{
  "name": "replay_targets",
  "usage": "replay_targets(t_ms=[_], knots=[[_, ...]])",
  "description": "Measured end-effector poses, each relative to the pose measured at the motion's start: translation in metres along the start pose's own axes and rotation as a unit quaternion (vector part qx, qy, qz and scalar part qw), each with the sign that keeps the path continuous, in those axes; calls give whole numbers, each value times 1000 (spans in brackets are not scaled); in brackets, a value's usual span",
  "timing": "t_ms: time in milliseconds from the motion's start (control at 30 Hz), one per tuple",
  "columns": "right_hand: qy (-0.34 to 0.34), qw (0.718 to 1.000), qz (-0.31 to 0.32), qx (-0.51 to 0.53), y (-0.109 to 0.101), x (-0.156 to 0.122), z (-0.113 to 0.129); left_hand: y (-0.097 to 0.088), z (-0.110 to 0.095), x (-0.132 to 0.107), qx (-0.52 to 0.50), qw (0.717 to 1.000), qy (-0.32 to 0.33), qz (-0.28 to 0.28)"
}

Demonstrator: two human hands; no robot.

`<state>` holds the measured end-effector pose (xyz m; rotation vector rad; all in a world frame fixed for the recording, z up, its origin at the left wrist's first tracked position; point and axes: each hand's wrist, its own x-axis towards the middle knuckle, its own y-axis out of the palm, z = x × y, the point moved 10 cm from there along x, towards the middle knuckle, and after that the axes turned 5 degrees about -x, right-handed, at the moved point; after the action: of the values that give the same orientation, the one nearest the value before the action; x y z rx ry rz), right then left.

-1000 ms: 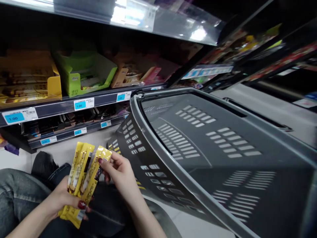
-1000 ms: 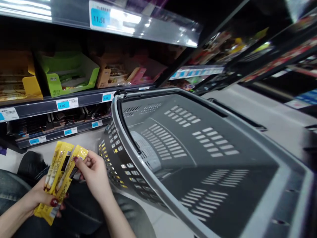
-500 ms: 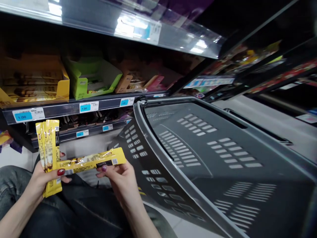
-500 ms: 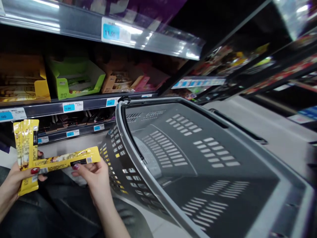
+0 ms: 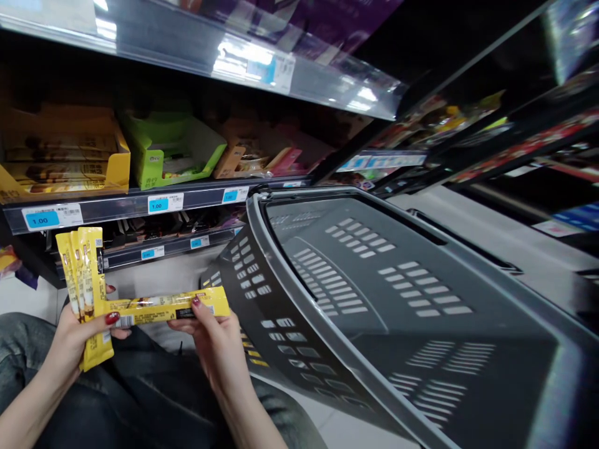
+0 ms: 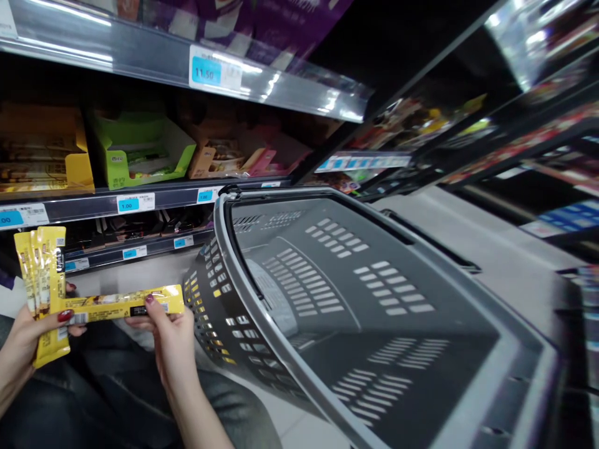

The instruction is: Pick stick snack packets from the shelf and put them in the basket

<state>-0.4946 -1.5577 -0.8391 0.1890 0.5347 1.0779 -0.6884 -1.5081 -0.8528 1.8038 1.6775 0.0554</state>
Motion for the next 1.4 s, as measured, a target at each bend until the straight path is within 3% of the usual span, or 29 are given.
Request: replay_targets(t_ms=[267, 400, 567, 700, 867, 1000, 1133, 1267, 1400], knots=[[-8, 998, 4, -66, -2, -1, 10, -10, -8, 2, -31, 998, 27, -45], [-80, 987, 31, -139, -2, -2, 29, -11, -14, -1, -55, 996, 64, -32], [-206, 938, 135, -243, 10, -13, 68, -4, -25, -10, -102, 991, 88, 22], [-234, 916, 196, -259, 16, -20, 80, 12, -32, -19, -116, 983, 91, 110], [-220, 923, 174, -264, 12, -18, 78, 11, -28, -18, -106, 985, 74, 112], [-99, 962, 117, -226, -2, -8, 54, -5, -21, -8, -72, 995, 57, 36], [-27, 976, 81, -199, -6, -2, 36, -9, -12, 1, -31, 999, 21, -8], [-17, 978, 71, -197, -5, 1, 34, -13, -6, 3, -20, 999, -7, -41], [-58, 970, 97, -213, -4, -1, 46, -10, -5, 3, -47, 999, -4, -17]])
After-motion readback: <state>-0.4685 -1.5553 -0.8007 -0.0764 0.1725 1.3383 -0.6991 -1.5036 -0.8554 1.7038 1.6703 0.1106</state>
